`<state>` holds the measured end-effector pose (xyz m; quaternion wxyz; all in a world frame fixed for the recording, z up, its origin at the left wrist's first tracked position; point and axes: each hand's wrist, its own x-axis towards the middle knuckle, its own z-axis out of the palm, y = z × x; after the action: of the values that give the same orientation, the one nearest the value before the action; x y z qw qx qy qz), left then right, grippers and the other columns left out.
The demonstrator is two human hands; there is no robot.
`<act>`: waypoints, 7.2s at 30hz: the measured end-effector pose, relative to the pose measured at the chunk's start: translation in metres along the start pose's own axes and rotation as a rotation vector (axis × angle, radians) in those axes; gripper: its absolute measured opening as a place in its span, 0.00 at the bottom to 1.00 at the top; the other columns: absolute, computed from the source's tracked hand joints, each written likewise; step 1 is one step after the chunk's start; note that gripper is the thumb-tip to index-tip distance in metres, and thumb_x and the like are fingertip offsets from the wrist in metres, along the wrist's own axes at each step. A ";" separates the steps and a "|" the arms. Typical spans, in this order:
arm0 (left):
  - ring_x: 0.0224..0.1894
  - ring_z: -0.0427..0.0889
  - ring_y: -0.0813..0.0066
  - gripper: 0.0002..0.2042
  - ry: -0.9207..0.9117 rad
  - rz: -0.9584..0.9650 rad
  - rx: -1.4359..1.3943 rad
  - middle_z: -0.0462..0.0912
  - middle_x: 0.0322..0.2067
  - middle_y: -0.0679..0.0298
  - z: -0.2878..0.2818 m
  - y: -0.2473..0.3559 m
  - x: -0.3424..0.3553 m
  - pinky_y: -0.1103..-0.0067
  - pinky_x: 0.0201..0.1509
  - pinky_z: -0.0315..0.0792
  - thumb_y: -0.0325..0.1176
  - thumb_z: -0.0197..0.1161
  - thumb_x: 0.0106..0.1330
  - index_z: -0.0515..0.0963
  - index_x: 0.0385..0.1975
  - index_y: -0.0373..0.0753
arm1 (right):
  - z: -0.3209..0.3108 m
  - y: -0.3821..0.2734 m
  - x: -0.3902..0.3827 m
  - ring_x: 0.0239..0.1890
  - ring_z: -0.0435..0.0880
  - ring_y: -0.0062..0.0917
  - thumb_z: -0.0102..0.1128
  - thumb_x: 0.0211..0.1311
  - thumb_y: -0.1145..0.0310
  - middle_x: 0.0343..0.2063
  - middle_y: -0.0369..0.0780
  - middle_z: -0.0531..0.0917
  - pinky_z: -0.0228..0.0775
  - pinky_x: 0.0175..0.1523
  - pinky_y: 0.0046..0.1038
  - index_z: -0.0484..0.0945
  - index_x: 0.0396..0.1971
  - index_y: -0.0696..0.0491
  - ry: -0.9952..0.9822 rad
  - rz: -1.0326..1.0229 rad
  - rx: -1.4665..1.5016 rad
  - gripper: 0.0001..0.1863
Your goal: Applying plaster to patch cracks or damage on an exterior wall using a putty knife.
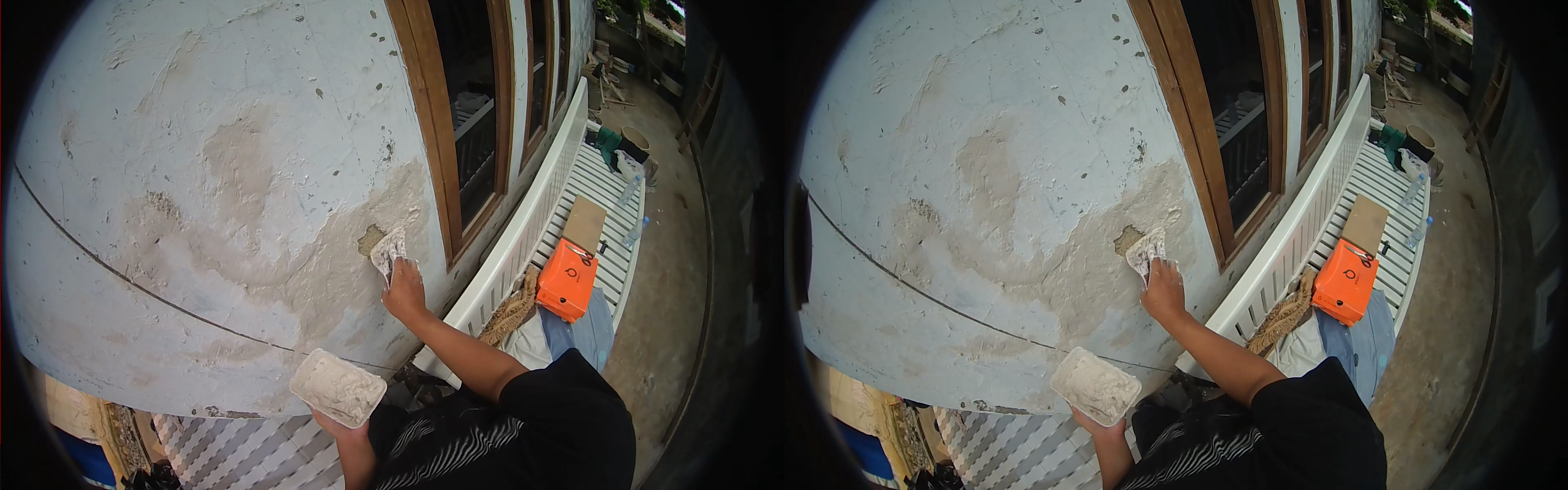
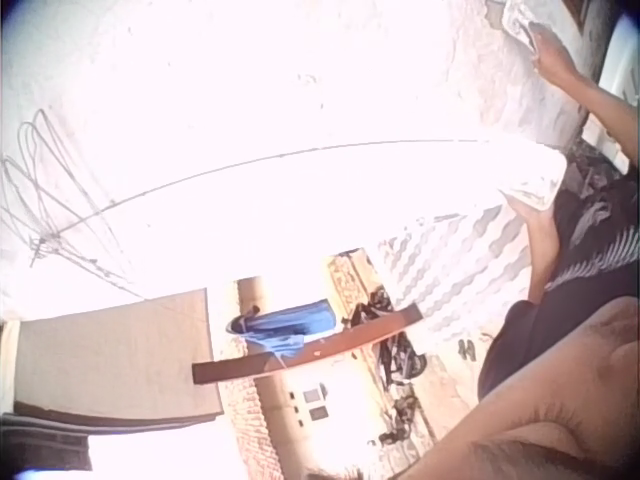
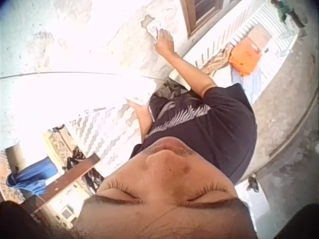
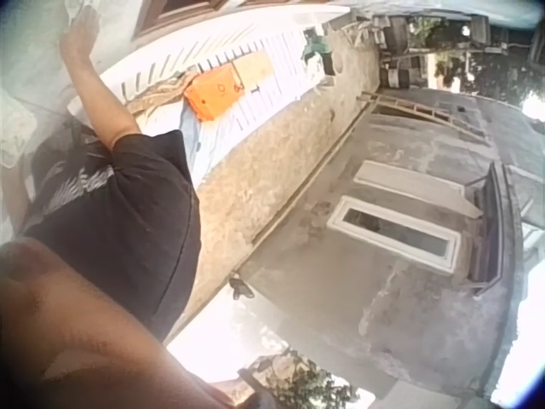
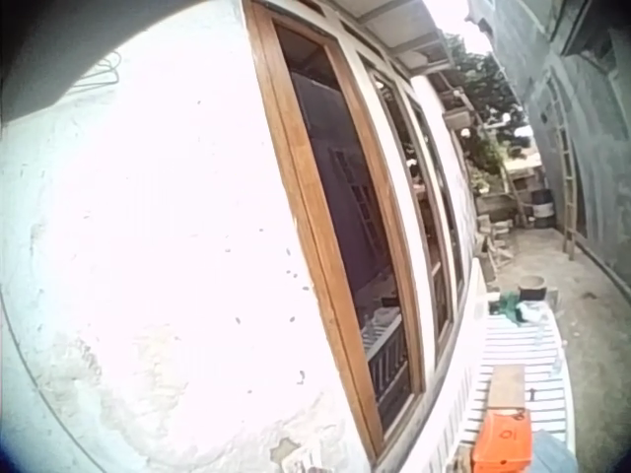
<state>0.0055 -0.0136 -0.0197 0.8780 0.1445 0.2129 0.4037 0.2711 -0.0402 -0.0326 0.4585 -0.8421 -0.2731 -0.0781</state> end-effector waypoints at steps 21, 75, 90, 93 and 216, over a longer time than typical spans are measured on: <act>0.57 0.76 0.50 0.26 -0.040 -0.055 -0.003 0.75 0.58 0.59 0.009 -0.015 0.003 0.50 0.60 0.69 0.53 0.40 0.72 0.68 0.62 0.44 | -0.049 0.054 -0.026 0.53 0.71 0.55 0.58 0.50 0.76 0.46 0.57 0.76 0.64 0.57 0.48 0.64 0.50 0.63 -0.178 -0.021 0.105 0.25; 0.57 0.76 0.51 0.26 -0.007 -0.079 0.036 0.76 0.58 0.59 0.008 -0.022 0.010 0.50 0.60 0.70 0.54 0.40 0.72 0.69 0.61 0.44 | -0.105 0.039 0.069 0.49 0.79 0.44 0.59 0.51 0.72 0.45 0.51 0.81 0.72 0.55 0.40 0.75 0.50 0.62 -0.025 0.139 -0.061 0.24; 0.57 0.75 0.50 0.26 0.000 -0.112 0.030 0.76 0.58 0.59 0.016 -0.033 0.014 0.50 0.60 0.69 0.53 0.40 0.72 0.70 0.61 0.44 | -0.052 0.026 0.025 0.37 0.82 0.45 0.57 0.51 0.71 0.31 0.50 0.83 0.74 0.45 0.42 0.79 0.33 0.59 -0.304 -0.067 -0.025 0.10; 0.57 0.75 0.51 0.26 -0.030 -0.113 0.035 0.76 0.58 0.59 0.018 -0.034 0.009 0.50 0.61 0.68 0.53 0.40 0.72 0.70 0.61 0.44 | -0.066 0.043 0.019 0.41 0.82 0.46 0.58 0.50 0.70 0.35 0.51 0.83 0.73 0.48 0.43 0.78 0.39 0.59 -0.360 0.006 0.097 0.15; 0.58 0.75 0.48 0.30 -0.055 -0.091 -0.010 0.74 0.59 0.58 -0.020 0.008 0.001 0.47 0.60 0.68 0.58 0.39 0.71 0.67 0.63 0.44 | -0.020 0.099 -0.026 0.37 0.84 0.39 0.59 0.58 0.75 0.33 0.46 0.84 0.74 0.44 0.34 0.78 0.39 0.65 0.090 0.477 0.662 0.11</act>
<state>-0.0086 -0.0059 -0.0337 0.9016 0.1415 0.1930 0.3603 0.3042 -0.1093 -0.1031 0.7212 -0.6847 -0.0603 0.0857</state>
